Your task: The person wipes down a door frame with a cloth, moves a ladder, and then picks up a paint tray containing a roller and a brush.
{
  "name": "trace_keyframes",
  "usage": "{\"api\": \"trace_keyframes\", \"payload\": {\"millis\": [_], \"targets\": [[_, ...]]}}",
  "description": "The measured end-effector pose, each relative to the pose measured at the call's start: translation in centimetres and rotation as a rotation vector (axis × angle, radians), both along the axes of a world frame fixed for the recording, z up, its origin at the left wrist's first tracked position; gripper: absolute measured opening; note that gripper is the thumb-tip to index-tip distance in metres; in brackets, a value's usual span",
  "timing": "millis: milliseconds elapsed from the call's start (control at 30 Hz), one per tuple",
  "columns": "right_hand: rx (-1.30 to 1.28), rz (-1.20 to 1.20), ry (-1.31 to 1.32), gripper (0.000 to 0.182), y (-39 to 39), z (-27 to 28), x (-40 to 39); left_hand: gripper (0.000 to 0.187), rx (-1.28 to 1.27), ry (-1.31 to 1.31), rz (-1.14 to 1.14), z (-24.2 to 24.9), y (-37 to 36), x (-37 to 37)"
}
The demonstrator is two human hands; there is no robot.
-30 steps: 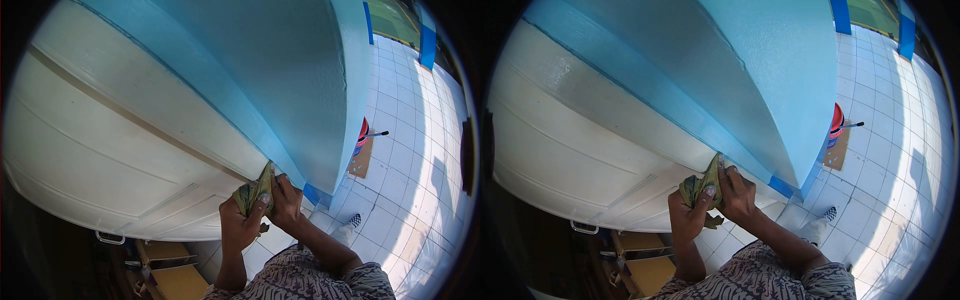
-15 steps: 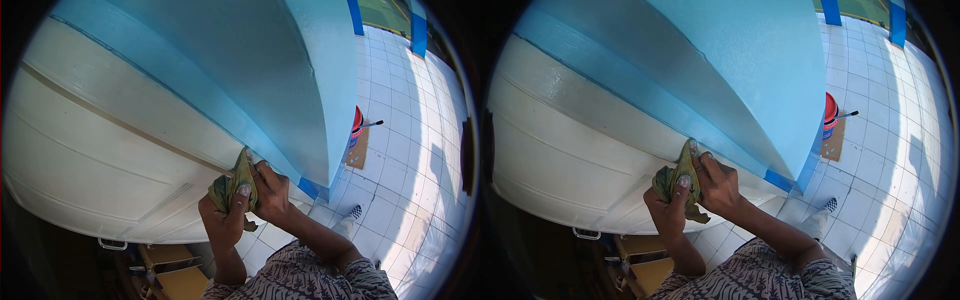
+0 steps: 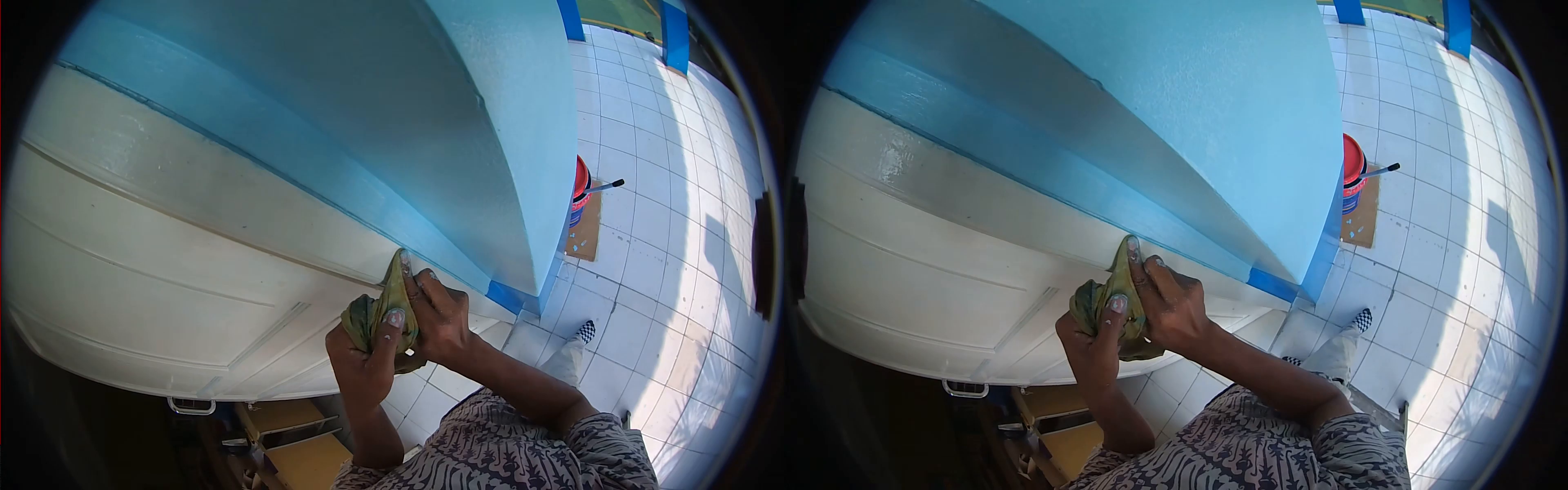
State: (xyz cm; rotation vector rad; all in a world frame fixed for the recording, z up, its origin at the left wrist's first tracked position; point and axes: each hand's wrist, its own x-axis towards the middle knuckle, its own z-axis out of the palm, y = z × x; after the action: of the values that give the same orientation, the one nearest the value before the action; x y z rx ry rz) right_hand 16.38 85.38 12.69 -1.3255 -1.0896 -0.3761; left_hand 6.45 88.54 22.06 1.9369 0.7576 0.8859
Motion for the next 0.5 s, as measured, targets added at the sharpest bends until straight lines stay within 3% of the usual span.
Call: {"api": "trace_keyframes", "payload": {"millis": [100, 167, 233, 300, 367, 500], "targets": [[-0.017, -0.036, -0.014, 0.068, -0.3, 0.9, 0.0, 0.015, -0.013, -0.025, 0.000, 0.9, 0.3, 0.2], [-0.085, -0.083, -0.032, 0.068, -0.5, -1.8, 0.3, 0.016, -0.040, 0.012, -0.027, -0.7, 0.7, 0.2], [-0.163, -0.113, 0.032, 0.069, -0.8, -3.4, 0.1, 0.016, 0.014, 0.200, -0.118, -2.6, 0.8, 0.4], [-0.161, -0.065, 0.071, 0.070, -0.5, -3.3, 0.1, 0.015, 0.032, 0.172, -0.142, -2.5, 0.6, 0.5], [0.076, -0.019, -0.017, 0.068, 0.7, -1.8, 0.5, 0.015, -0.010, 0.061, -0.051, -0.3, 0.0, 0.6], [-0.023, -0.078, -0.050, 0.066, -0.2, -0.2, 0.4, 0.015, 0.013, -0.011, -0.038, -0.1, 0.5, 0.3]]}}
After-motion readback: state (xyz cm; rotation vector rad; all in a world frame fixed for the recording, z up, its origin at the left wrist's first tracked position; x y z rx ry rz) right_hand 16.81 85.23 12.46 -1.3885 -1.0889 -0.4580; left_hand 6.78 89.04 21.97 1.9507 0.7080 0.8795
